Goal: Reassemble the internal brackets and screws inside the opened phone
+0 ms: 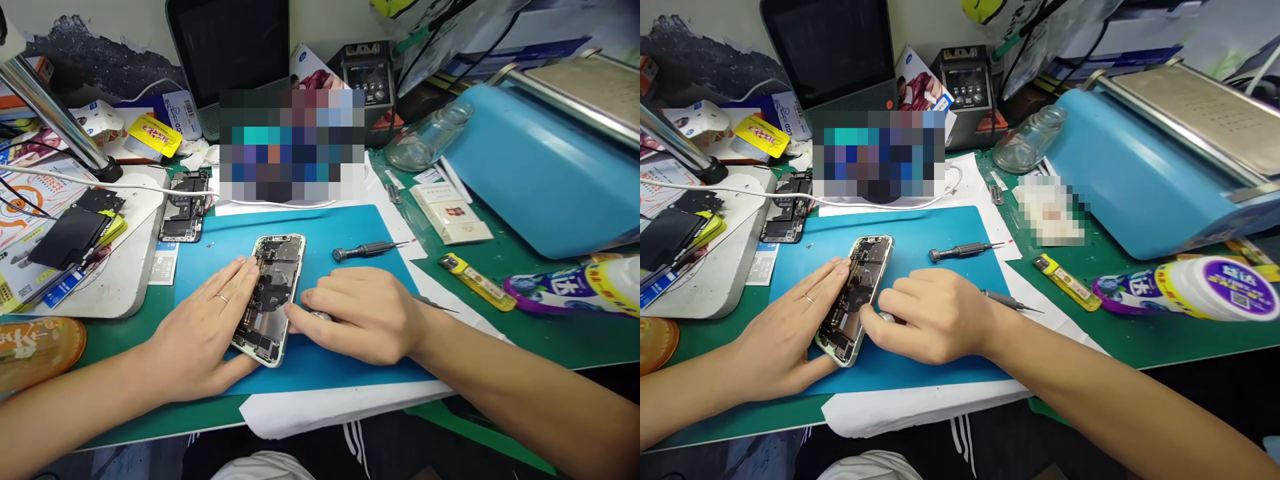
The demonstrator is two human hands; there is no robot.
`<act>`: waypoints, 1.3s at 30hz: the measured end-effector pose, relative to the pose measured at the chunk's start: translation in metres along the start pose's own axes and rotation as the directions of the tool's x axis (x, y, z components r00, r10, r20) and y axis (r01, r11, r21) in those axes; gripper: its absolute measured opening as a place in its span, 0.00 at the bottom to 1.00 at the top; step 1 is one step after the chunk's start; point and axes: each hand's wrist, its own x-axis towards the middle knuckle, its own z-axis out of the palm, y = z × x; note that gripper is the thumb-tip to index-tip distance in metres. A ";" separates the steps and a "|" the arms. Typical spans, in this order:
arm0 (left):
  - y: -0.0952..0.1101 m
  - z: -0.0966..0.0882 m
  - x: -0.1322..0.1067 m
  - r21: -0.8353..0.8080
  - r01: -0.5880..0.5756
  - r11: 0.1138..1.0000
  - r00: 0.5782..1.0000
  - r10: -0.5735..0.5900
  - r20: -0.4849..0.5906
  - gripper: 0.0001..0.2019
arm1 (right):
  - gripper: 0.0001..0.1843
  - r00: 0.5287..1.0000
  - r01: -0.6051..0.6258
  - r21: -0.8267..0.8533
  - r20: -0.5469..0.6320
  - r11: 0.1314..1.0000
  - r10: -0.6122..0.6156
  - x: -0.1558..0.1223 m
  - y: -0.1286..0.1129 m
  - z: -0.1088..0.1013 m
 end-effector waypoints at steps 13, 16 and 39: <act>0.004 -0.002 -0.001 0.108 0.107 0.988 0.982 -0.088 -0.164 0.21 | 0.04 1.000 -0.002 0.061 0.007 0.998 0.002 -0.005 0.001 -0.002; 0.004 -0.003 0.002 0.155 0.097 0.983 0.985 -0.072 -0.158 0.15 | 0.04 0.999 0.048 0.095 0.009 0.994 -0.049 0.000 0.002 -0.010; 0.006 -0.006 0.004 0.284 -0.044 0.958 0.989 0.082 -0.125 0.18 | 0.07 0.997 -0.061 0.156 -0.026 0.986 0.066 0.001 0.007 -0.007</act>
